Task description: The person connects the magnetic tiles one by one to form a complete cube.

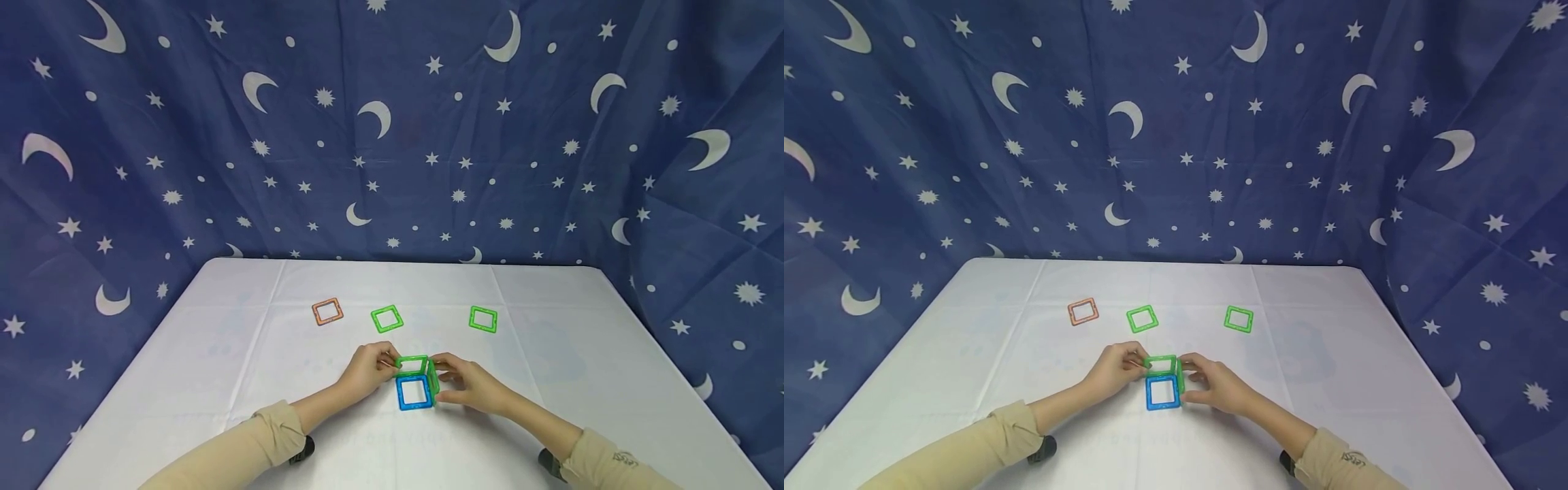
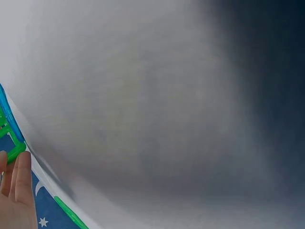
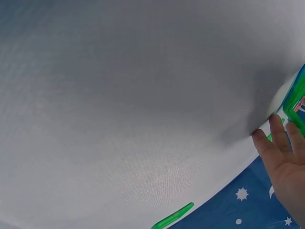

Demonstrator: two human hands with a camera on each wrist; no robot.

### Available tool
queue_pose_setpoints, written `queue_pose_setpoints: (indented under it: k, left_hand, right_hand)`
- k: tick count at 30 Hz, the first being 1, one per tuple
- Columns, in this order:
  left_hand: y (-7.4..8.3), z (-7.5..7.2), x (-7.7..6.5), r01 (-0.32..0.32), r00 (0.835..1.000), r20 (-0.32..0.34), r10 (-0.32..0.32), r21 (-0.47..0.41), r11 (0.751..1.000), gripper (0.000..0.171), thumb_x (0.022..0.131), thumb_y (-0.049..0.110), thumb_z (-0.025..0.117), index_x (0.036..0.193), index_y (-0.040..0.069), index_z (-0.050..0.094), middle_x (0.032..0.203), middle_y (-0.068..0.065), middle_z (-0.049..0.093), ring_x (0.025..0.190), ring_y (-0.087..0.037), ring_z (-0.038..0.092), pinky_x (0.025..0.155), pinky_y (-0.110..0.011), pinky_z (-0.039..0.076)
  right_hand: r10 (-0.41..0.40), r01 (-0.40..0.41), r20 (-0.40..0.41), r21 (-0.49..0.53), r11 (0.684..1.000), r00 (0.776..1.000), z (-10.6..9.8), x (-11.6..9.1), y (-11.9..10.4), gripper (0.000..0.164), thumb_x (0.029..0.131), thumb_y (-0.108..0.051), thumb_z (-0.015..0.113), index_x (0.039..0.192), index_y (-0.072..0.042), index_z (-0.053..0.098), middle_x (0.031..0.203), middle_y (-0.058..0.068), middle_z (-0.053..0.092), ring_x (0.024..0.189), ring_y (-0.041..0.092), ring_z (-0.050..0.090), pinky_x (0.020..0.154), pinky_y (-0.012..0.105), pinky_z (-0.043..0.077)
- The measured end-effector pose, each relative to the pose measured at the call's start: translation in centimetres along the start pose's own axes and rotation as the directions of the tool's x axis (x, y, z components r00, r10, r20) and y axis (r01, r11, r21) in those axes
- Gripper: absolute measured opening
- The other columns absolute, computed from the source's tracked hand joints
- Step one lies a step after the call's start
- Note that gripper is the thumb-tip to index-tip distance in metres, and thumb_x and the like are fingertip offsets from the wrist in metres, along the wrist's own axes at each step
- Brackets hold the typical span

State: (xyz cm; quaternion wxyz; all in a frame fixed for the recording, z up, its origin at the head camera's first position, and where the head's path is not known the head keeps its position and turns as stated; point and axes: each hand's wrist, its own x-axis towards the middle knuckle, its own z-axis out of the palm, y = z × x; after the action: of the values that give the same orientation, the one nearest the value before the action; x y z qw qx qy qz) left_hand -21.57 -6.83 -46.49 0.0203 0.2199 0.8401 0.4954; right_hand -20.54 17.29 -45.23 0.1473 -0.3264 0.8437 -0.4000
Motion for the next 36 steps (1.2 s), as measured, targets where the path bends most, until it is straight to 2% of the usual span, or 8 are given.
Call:
queue_pose_setpoints:
  k: [5, 12, 18, 21, 26, 30, 36]
  left_hand:
    - [0.0, 0.0, 0.1, 0.001, 1.000, 0.019, -0.002, 0.037, 0.999, 0.009, 0.081, -0.006, 0.066, 0.088, -0.001, 0.065, 0.085, -0.013, 0.070, 0.079, -0.022, 0.068, 0.064, -0.016, 0.053]
    - [0.1, 0.1, 0.0, -0.011, 0.999, 0.035, 0.007, 0.099, 0.995, 0.018, 0.082, -0.004, 0.066, 0.099, -0.003, 0.070, 0.088, -0.015, 0.072, 0.077, -0.020, 0.069, 0.061, -0.017, 0.053]
    - [0.3, 0.5, -0.1, 0.000, 0.998, 0.067, -0.010, 0.157, 0.988, 0.026, 0.078, -0.006, 0.069, 0.104, -0.004, 0.069, 0.085, -0.012, 0.071, 0.065, -0.004, 0.054, 0.057, -0.016, 0.046]
    - [0.4, 0.7, 0.0, -0.011, 0.997, 0.071, -0.002, 0.184, 0.983, 0.030, 0.076, -0.008, 0.070, 0.106, -0.003, 0.069, 0.081, -0.011, 0.070, 0.061, -0.003, 0.048, 0.054, -0.017, 0.042]
    - [0.7, 0.8, 0.1, -0.015, 0.995, 0.096, -0.008, 0.234, 0.972, 0.041, 0.077, -0.008, 0.068, 0.117, 0.003, 0.065, 0.079, -0.008, 0.065, 0.060, -0.004, 0.044, 0.054, -0.017, 0.039]
    - [1.0, 0.8, 0.2, -0.010, 0.993, 0.114, -0.024, 0.286, 0.958, 0.040, 0.079, -0.006, 0.068, 0.117, 0.007, 0.066, 0.089, -0.006, 0.069, 0.064, -0.004, 0.048, 0.058, -0.017, 0.041]
    - [1.7, 0.9, 0.3, -0.008, 0.993, 0.114, -0.034, 0.349, 0.937, 0.038, 0.079, -0.005, 0.068, 0.115, 0.007, 0.067, 0.093, -0.006, 0.072, 0.081, -0.014, 0.064, 0.070, -0.025, 0.050]
  right_hand:
    - [0.006, -0.006, -0.008, 0.000, 1.000, 1.000, 0.1, 0.1, 0.0, 0.057, 0.086, -0.015, 0.068, 0.133, 0.002, 0.042, 0.133, 0.022, 0.053, 0.113, 0.036, 0.059, 0.095, 0.042, 0.049]
    - [0.014, -0.013, -0.007, 0.018, 1.000, 1.000, 0.1, 0.2, -0.1, 0.055, 0.086, -0.014, 0.068, 0.133, 0.001, 0.042, 0.131, 0.021, 0.054, 0.112, 0.035, 0.060, 0.095, 0.042, 0.049]
    - [0.022, -0.022, 0.029, 0.013, 1.000, 0.999, 0.0, 0.2, -0.2, 0.055, 0.088, -0.018, 0.066, 0.134, -0.001, 0.041, 0.131, 0.021, 0.056, 0.114, 0.035, 0.059, 0.098, 0.045, 0.046]
    - [0.018, -0.018, 0.036, -0.002, 1.000, 0.999, 0.0, 0.3, -0.1, 0.056, 0.089, -0.020, 0.066, 0.135, -0.001, 0.040, 0.130, 0.020, 0.056, 0.114, 0.035, 0.059, 0.098, 0.045, 0.046]
    - [0.011, -0.011, 0.037, -0.011, 1.000, 0.999, 0.0, 0.5, -0.1, 0.056, 0.089, -0.018, 0.065, 0.136, -0.001, 0.041, 0.131, 0.019, 0.055, 0.114, 0.033, 0.059, 0.098, 0.043, 0.047]
    - [0.003, -0.004, 0.042, 0.007, 1.000, 0.999, -0.1, 0.8, -0.2, 0.054, 0.088, -0.015, 0.066, 0.135, -0.002, 0.041, 0.132, 0.019, 0.054, 0.115, 0.034, 0.058, 0.098, 0.045, 0.047]
    - [-0.008, 0.005, 0.054, 0.058, 0.998, 0.998, -0.3, 1.0, -0.2, 0.055, 0.088, -0.011, 0.065, 0.136, -0.002, 0.040, 0.134, 0.020, 0.052, 0.117, 0.036, 0.057, 0.098, 0.045, 0.047]
